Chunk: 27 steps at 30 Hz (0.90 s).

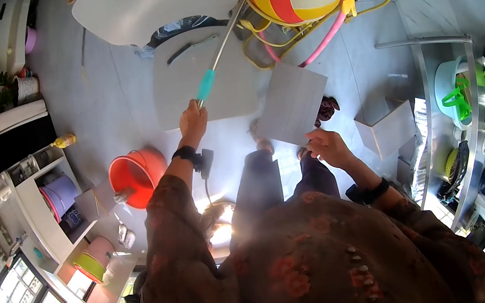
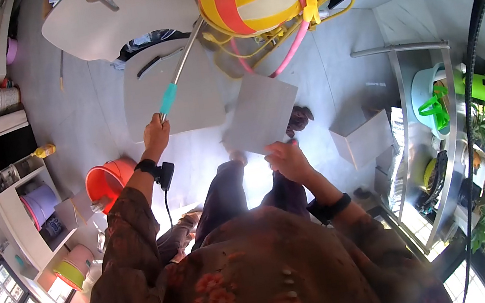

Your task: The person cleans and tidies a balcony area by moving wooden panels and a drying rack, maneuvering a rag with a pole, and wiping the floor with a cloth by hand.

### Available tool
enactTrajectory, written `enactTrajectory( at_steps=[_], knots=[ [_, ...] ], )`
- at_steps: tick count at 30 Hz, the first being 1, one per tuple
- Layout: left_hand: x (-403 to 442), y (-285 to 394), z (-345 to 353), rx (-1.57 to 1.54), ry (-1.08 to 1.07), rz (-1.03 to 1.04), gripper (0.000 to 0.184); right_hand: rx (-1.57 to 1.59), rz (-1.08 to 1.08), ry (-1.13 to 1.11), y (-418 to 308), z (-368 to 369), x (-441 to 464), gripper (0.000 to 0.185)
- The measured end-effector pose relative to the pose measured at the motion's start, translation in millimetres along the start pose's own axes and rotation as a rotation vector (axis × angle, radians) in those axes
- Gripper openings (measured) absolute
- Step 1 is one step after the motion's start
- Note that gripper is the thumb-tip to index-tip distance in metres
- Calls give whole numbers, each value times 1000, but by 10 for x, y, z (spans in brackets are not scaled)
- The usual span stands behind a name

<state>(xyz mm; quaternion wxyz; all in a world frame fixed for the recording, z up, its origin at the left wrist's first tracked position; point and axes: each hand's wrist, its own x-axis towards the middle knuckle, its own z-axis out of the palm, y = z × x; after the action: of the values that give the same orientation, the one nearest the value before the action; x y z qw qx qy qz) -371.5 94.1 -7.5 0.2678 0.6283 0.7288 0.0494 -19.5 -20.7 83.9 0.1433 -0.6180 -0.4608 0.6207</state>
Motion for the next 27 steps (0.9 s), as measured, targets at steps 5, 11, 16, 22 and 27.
enactTrajectory(
  at_steps=[5,11,16,22,27],
  knots=[
    [407,-97,277,82,-62,-65,19,26,154,37,254,-47,-56,29],
    [750,-377,744,219,-45,-97,20,-3,221,66,517,-129,-19,29],
    [809,-483,973,410,-63,-121,26,-62,131,220,476,-548,183,31],
    [727,-504,973,459,-107,-94,15,23,-42,536,-485,-1530,404,27],
    [758,-652,1070,454,-92,-76,9,-43,-166,636,-1187,-2158,427,30]
  ],
)
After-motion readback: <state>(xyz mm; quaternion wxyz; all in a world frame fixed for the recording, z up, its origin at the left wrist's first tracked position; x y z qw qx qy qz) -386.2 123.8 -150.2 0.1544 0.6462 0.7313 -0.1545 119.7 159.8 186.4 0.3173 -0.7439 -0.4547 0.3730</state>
